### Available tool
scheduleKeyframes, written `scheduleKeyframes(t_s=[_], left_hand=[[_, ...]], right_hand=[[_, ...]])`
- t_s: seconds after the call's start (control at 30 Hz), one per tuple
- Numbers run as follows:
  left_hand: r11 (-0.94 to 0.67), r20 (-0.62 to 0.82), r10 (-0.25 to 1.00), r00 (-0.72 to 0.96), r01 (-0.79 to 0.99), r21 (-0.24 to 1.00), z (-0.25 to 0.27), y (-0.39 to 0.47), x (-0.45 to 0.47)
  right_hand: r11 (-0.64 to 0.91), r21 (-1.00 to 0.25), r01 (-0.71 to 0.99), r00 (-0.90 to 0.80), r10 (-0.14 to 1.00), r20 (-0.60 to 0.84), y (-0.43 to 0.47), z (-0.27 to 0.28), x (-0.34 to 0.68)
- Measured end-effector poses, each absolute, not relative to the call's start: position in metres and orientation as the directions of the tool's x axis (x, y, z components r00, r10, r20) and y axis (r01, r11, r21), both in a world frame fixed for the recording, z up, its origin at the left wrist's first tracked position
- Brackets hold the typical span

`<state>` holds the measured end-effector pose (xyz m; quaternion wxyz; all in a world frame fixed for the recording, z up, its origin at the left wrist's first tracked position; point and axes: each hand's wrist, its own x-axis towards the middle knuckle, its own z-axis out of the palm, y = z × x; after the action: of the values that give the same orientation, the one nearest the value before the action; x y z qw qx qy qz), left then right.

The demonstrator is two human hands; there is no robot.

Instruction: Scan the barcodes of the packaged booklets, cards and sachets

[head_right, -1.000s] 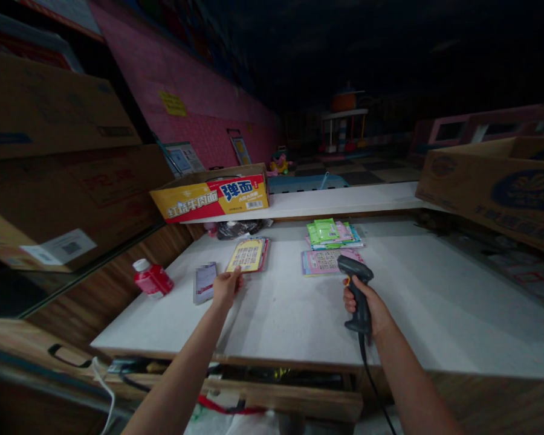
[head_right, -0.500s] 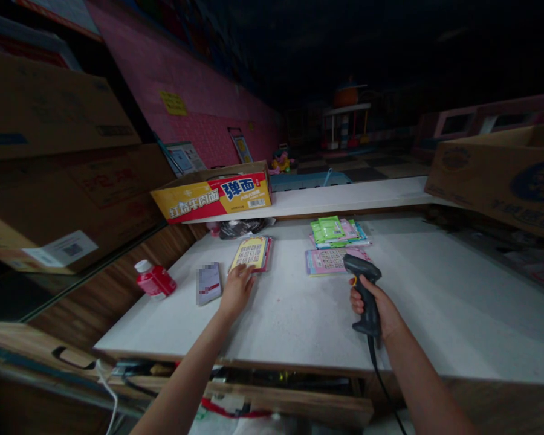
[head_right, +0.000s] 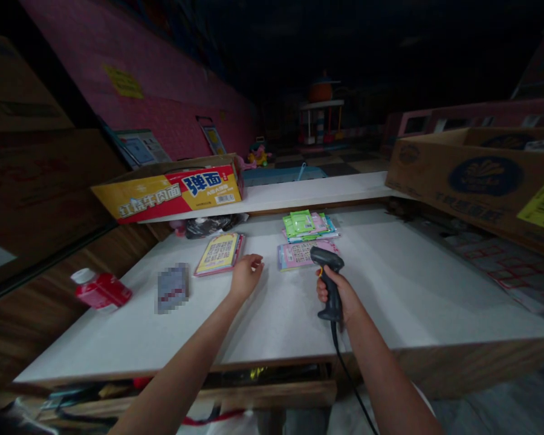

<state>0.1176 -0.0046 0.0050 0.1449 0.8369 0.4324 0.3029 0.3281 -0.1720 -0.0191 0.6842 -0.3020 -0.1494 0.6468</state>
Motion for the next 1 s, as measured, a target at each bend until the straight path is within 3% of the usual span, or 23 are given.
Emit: scheduleKeyframes(t_s=[0.1,0.33,0.5,0.67,0.77,0.87,1.0], left_hand=[[-0.468,0.209,0.876,0.435,0.659,0.590,0.007,-0.004,0.166],[-0.256,0.141,0.966,0.217,0.878,0.404,0.012,-0.004,0.220],[-0.216,0.040,0.973,0.226,0.848,0.483,0.011,0.004,0.208],[-0.101,0.004,0.990,0.140,0.696,0.711,0.012,0.015,0.191],[0.152,-0.226,0.967,0.122,0.437,0.886,0.012,0.018,0.182],[0.383,-0.445,0.860,0.252,0.258,0.887,0.017,0.019,0.165],[0.577,-0.565,0.719,0.405,0.106,0.810,0.029,0.015,0.125]], right_hand=[[-0.010,-0.602,-0.798,0.118,0.978,-0.172,-0.170,-0.023,0.330],[-0.016,-0.621,-0.783,0.115,0.979,-0.170,-0.169,-0.018,0.331],[0.002,-0.636,-0.772,0.145,0.974,-0.173,-0.171,-0.013,0.328],[0.009,-0.640,-0.768,0.164,0.969,-0.184,-0.173,-0.009,0.326],[0.002,-0.627,-0.779,0.156,0.969,-0.191,-0.174,-0.008,0.325],[0.005,-0.616,-0.788,0.141,0.975,-0.173,-0.175,-0.009,0.326],[-0.010,-0.612,-0.791,0.102,0.984,-0.148,-0.174,-0.015,0.329]])
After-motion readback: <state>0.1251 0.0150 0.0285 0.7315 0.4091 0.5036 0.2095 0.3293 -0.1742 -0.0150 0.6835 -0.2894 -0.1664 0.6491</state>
